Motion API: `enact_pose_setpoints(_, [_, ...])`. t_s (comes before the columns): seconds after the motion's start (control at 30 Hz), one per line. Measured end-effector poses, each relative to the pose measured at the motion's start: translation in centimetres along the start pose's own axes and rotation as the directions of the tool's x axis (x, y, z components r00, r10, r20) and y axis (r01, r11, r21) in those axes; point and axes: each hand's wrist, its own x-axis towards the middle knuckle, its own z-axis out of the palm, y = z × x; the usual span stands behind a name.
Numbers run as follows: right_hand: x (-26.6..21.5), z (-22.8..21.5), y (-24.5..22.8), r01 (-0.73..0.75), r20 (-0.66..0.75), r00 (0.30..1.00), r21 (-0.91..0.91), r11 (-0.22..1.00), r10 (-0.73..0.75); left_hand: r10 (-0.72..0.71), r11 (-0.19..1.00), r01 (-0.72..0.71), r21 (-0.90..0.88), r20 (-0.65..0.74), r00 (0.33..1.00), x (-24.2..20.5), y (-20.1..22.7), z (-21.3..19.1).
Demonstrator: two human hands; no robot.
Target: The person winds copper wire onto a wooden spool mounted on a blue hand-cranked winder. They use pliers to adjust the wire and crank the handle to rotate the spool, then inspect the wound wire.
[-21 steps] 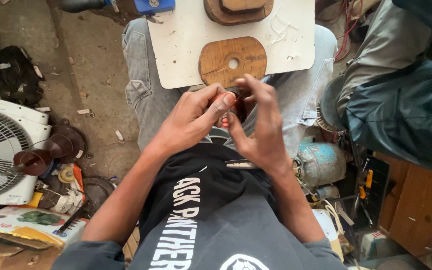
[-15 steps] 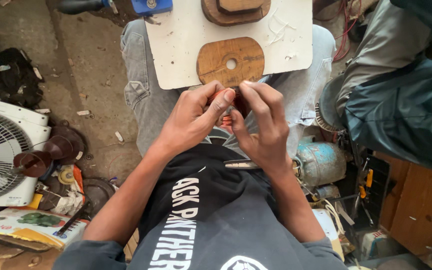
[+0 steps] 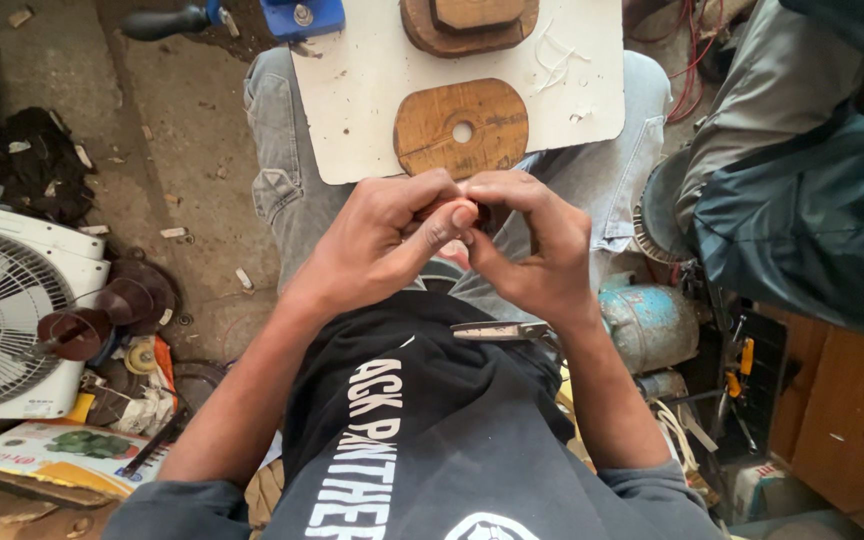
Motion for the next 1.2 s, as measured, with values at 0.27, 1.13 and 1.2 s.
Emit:
enact_pose_setpoints(0.27, [-0.5, -0.7, 0.8, -0.335, 0.151, 0.941, 0.291, 0.896, 0.303, 0.008, 0.995, -0.007, 0.097, -0.019, 1.0, 0.5, 1.0, -0.7])
enact_pose_setpoints(1.13, [-0.2, 4.1, -3.3, -0.255, -0.289, 0.942, -0.288, 0.923, 0.169, -0.029, 0.977, -0.061, -0.203, -0.413, 0.91, 1.4, -3.6, 2.1])
enact_pose_setpoints(1.2, [-0.1, 2.8, -3.8, -0.21, -0.248, 0.959, -0.311, 0.927, 0.135, -0.02, 0.991, -0.033, -0.127, -0.394, 0.919, 1.2, -3.5, 1.7])
